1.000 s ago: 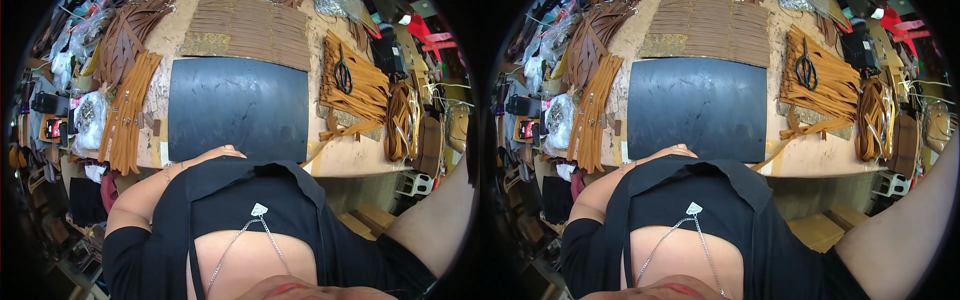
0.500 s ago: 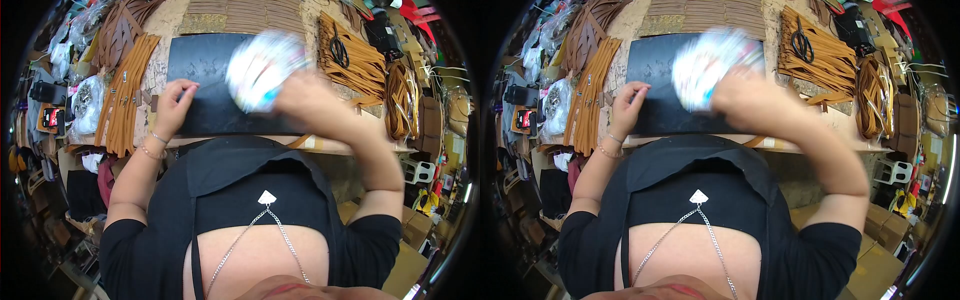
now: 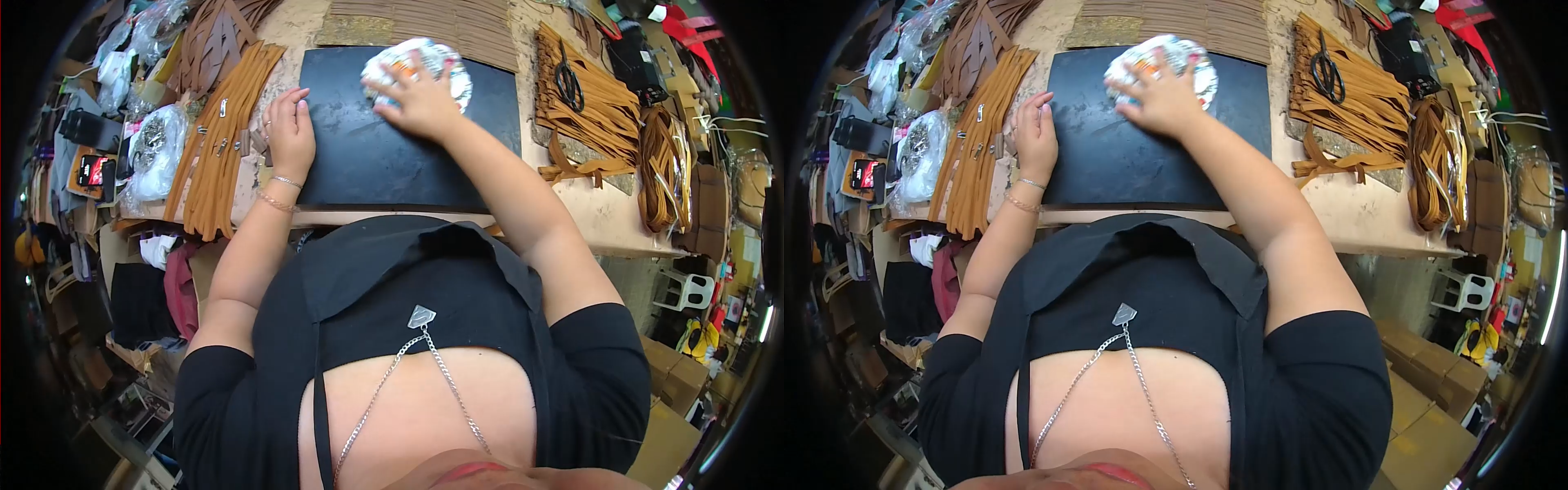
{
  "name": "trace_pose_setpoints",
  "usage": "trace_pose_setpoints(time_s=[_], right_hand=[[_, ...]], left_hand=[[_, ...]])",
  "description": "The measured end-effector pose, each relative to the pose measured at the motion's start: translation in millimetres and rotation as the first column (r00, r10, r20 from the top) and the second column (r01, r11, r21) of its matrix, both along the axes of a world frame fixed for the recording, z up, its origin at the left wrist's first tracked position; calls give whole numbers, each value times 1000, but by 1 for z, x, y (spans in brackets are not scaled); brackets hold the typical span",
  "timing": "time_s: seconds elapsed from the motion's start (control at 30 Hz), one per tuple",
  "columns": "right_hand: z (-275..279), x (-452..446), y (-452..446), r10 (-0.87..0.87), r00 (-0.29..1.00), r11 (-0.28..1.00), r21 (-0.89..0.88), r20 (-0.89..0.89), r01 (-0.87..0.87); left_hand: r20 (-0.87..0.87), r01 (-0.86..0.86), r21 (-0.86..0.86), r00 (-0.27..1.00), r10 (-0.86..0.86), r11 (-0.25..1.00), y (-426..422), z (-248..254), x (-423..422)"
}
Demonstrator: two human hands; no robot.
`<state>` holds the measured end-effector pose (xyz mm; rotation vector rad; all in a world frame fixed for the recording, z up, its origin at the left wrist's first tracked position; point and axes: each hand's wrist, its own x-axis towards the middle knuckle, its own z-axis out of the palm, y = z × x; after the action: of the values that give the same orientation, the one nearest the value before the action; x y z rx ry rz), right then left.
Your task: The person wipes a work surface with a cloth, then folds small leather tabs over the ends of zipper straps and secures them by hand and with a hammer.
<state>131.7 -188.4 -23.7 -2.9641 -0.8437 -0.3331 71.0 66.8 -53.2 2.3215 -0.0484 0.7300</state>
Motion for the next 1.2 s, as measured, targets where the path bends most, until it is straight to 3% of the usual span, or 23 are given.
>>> trace_pose_setpoints(time_s=[0.07, 0.13, 0.2, 0.23, 0.33, 0.4, 0.5, 0.6, 0.7, 0.8, 0.9, 1.0, 1.13, 1.2], right_hand=[[2, -36, 26, 298, 949, 954, 7, -104, -299], [-8, -77, 36, 543, 839, 837, 116, -44, -536], [-3, -98, 16, 614, 785, 779, 215, -78, -589], [3, -106, -2, 592, 791, 798, 247, -154, -549], [7, -120, -71, 381, 903, 924, 117, -200, -364], [18, -103, -99, 135, 964, 988, -41, -228, -148], [8, -46, -101, -22, 990, 997, 67, -141, 32], [-14, 9, -62, -21, 998, 989, 145, -65, 30], [-8, -2, 2, 241, 965, 958, 183, -103, -219], [-5, -59, 43, 549, 832, 823, 228, -78, -521], [0, -91, 25, 687, 695, 716, 358, -212, -599], [7, -114, -33, 613, 697, 790, 314, -373, -527], [28, -157, -134, 302, 826, 950, 219, -476, -221], [25, -178, -190, 118, 890, 979, 201, -440, -31]], left_hand=[[30, 33, -72, 999, -31, 997, 3, 3, 2], [98, 47, -35, 994, -43, 998, 3, 5, -1], [106, 52, -41, 993, -48, 998, 5, 3, -2], [95, 31, -4, 995, -30, 1000, 5, 3, -4], [28, 18, 10, 999, -18, 1000, 8, -5, -6], [-45, -37, 11, 998, 37, 999, 6, -9, -3], [-40, 50, -7, 998, -51, 999, -5, -1, -1], [-109, 14, 65, 994, -7, 998, -6, 0, -3], [-31, 20, 53, 999, -19, 998, -4, -8, 1], [45, 37, -35, 998, -35, 999, 5, -8, 1], [62, 34, -11, 997, -34, 999, 7, -2, -2], [43, 28, 58, 999, -31, 998, 8, -6, -6], [-36, -4, 51, 999, 6, 999, 5, -9, -6], [-49, -6, 73, 999, 10, 997, 4, -9, -3]])
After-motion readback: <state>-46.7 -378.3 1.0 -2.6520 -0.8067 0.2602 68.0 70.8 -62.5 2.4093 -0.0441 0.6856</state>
